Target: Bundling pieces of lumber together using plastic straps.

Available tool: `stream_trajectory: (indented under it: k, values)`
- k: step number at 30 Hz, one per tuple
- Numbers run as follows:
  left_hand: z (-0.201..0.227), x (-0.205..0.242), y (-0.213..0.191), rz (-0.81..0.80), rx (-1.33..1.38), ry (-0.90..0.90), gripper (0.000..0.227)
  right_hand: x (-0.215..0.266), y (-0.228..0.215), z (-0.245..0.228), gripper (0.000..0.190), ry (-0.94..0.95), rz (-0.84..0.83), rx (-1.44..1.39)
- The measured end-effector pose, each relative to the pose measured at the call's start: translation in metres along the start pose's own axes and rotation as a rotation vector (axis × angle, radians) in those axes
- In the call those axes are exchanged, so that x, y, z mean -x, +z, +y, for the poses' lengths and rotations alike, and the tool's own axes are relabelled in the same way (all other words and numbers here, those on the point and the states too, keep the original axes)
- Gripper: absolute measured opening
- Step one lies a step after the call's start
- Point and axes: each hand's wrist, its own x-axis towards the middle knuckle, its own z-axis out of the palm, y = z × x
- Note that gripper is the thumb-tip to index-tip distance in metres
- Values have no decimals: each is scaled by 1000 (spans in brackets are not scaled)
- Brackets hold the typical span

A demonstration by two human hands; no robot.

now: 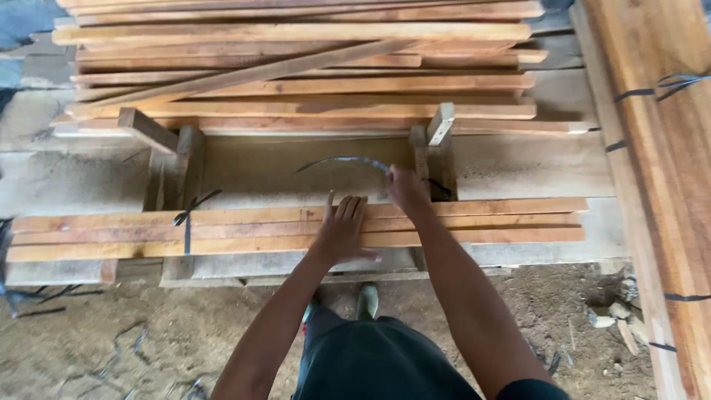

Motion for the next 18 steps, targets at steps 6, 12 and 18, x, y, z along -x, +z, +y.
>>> stream_trajectory:
  k: [6, 12, 18]
  values:
    - [-5, -8, 8, -67, -56, 33, 129, 8, -15, -18, 40, 73, -6, -1]
    - [-16, -10, 51, 103, -86, 66, 116, 11, -1, -11, 41, 65, -69, 76]
    - [-14, -12, 48, 67, -77, 61, 120, 15, -6, -7, 41, 11, -37, 24]
